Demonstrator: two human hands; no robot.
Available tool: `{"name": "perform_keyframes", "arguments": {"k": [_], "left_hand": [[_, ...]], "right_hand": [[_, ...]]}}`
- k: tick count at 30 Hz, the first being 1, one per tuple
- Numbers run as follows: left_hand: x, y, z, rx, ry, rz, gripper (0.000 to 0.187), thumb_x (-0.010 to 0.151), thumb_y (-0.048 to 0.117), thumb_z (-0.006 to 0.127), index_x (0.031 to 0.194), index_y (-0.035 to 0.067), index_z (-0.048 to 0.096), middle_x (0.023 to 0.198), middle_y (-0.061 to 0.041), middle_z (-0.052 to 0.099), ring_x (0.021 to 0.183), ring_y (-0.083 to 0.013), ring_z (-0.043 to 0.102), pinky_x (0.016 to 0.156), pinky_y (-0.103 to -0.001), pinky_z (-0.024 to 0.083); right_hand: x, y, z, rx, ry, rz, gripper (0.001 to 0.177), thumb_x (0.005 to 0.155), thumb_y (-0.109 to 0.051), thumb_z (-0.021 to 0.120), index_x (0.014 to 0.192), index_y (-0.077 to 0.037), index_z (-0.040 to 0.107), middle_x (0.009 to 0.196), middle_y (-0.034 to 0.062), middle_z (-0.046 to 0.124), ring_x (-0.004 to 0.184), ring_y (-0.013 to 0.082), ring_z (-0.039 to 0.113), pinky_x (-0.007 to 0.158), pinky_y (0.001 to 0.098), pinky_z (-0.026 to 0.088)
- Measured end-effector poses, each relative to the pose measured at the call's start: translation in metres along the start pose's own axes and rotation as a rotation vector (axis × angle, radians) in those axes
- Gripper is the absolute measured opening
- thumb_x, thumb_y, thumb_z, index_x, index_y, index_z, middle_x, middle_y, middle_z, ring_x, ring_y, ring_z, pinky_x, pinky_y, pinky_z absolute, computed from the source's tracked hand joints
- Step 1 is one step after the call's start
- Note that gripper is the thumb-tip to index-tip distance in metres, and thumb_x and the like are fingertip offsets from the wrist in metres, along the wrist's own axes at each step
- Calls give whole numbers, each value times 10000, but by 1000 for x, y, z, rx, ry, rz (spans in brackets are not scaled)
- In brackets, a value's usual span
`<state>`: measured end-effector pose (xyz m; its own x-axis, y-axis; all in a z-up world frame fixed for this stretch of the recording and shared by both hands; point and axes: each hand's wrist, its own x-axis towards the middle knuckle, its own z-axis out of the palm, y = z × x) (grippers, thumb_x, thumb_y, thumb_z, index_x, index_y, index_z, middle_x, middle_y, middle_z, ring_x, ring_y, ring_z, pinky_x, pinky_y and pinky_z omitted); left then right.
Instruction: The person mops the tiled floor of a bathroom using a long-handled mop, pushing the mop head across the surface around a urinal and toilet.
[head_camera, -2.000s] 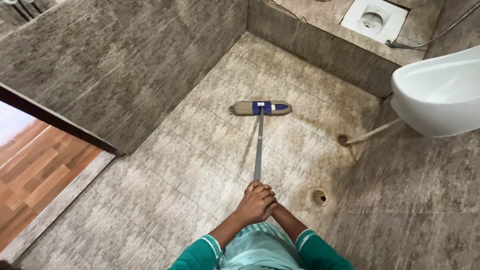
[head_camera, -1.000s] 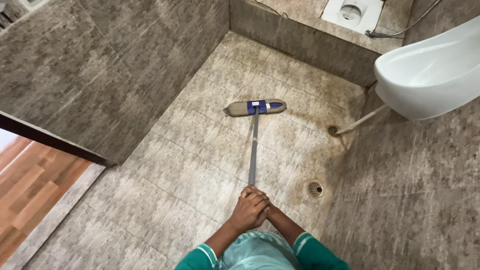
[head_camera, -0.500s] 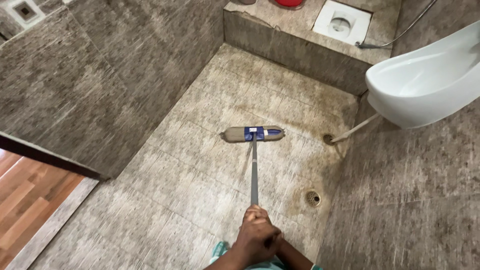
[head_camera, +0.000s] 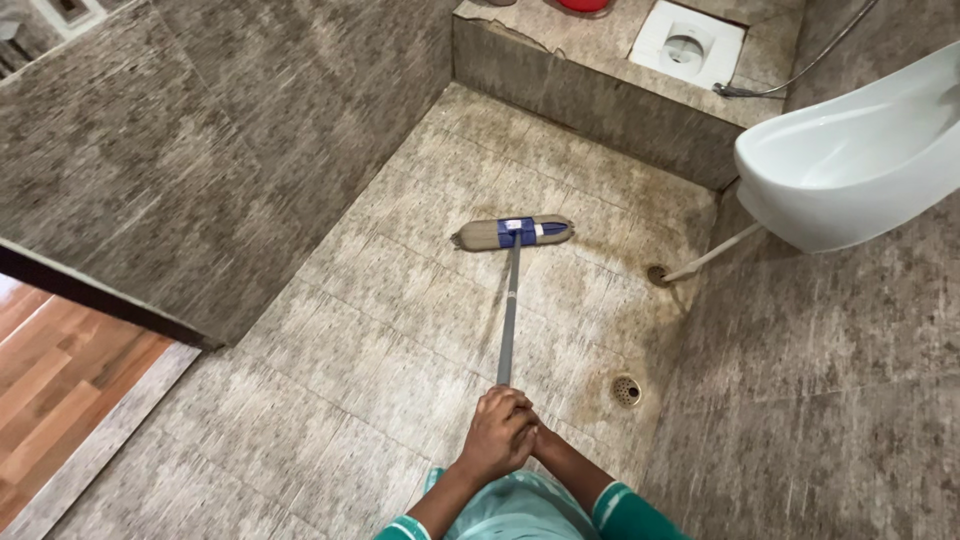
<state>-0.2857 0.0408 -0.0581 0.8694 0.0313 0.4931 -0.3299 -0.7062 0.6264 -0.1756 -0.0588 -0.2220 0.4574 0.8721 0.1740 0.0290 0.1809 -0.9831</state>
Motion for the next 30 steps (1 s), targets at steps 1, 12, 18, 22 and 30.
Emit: {"name": "perform_keyframes", "arguments": {"k": [1,12,18,22,30], "left_hand": [[2,6,-9,1,-12,-2,181,830,175,742,989,88,754,1134,-84,684,1271,-290,558,1045,-493,383],[24,39,-53,-57,-215,75,195,910,274,738,839,93,761,883,-77,754,1161,-261,672,1086,-495,375],[11,2,-10,-33,-228,76,195,888,282,759,896,87,759,1012,-109,746,1126,-259,641,1074,-545,328],[-2,-42,22,-8,-116,146,184,902,246,740,999,90,758,1063,-91,723,1160,-264,621,1079,-508,339],[27,-8,-17,-16,-100,103,192,873,206,721,1002,67,747,1053,-82,736,1152,-251,635,1053,-467,360]], "right_hand": [[-5,-1,6,7,-2,27,183,981,-172,609,1084,-44,529,1027,84,554,927,199,572,832,338,549],[-24,-34,34,358,170,222,209,1008,-264,513,1039,-58,526,948,63,549,865,169,553,828,290,518],[-8,-19,23,394,157,295,226,986,-279,518,1024,-58,547,909,53,577,814,163,568,772,274,527],[14,-3,3,364,137,295,239,972,-289,521,1013,-58,560,883,46,596,780,159,578,735,264,532],[41,-9,-14,292,-82,-201,246,934,-177,680,1099,-23,580,941,90,600,796,203,587,728,325,537]]}}
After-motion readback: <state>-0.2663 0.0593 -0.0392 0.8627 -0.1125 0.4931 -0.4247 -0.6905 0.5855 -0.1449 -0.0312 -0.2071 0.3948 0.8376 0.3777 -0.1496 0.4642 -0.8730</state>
